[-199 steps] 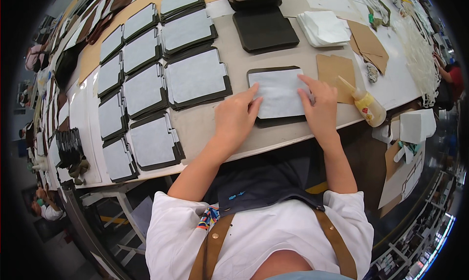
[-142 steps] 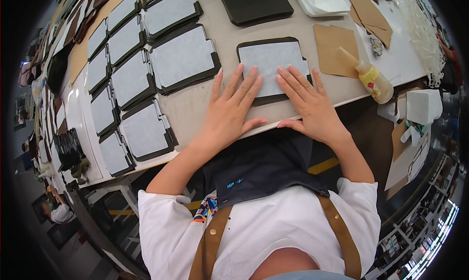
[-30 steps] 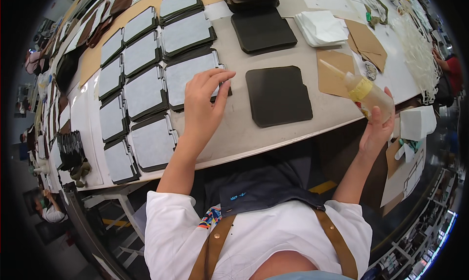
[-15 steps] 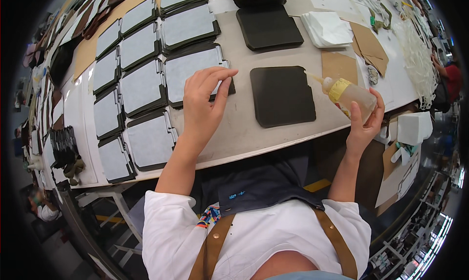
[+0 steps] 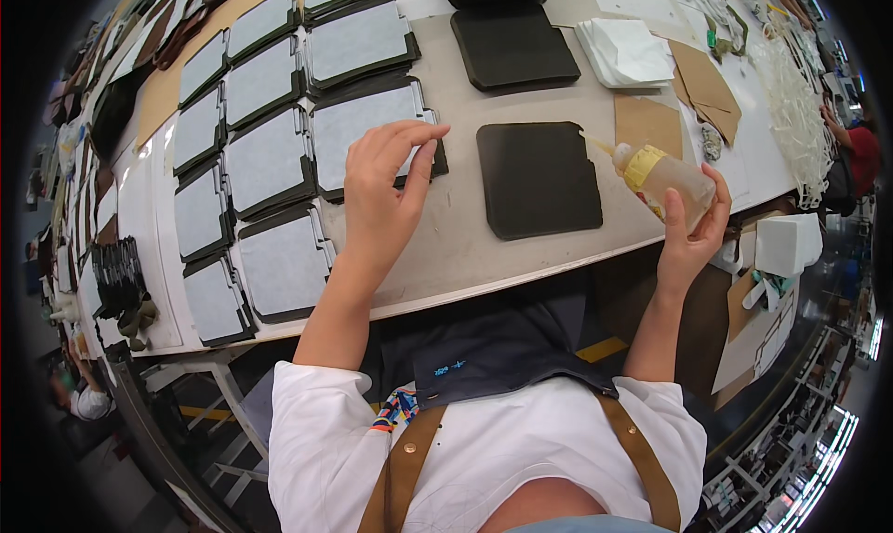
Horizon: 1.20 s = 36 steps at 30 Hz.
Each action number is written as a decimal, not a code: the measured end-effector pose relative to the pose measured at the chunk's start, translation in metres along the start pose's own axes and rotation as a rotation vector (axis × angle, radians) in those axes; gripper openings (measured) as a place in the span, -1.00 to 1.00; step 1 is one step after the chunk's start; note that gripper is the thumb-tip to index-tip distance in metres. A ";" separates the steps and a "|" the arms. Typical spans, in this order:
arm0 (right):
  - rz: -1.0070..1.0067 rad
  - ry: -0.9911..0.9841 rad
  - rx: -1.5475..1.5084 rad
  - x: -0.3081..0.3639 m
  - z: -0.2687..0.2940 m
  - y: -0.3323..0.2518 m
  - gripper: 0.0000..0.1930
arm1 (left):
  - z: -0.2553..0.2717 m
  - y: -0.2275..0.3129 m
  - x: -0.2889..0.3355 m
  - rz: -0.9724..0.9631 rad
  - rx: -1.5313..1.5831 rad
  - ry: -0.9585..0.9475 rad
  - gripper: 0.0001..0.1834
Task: The person repeatedly applies glue to the edges of black rectangular pads using a squeeze bottle, then places a white fabric insert on top and presses it down. The finished units are stacked on the left side of the table. The process is repeated for multiple units throughout the clip.
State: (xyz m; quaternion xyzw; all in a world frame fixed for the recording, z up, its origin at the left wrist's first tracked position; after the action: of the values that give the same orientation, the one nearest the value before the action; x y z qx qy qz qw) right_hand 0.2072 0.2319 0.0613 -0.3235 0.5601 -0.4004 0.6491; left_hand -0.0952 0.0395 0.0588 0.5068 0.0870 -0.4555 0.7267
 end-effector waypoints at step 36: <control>0.232 -0.342 -0.154 0.041 -0.088 -0.053 -0.33 | 0.011 0.000 -0.001 -0.010 0.009 0.064 -0.82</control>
State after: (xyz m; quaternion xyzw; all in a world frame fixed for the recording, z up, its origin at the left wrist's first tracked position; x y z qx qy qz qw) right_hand 0.1143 0.1734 0.0740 -0.3686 0.5043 -0.2187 0.7497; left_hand -0.1001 0.0310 0.0648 0.5241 0.1108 -0.4429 0.7190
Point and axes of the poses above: each hand's wrist, its own x-axis away from the middle knuckle, its own z-axis out of the back of the hand, y = z × x, the point moved 9 cm from there along -x, towards the middle knuckle, and after that the axes turned 11 degrees about y, right-handed, at the moved point
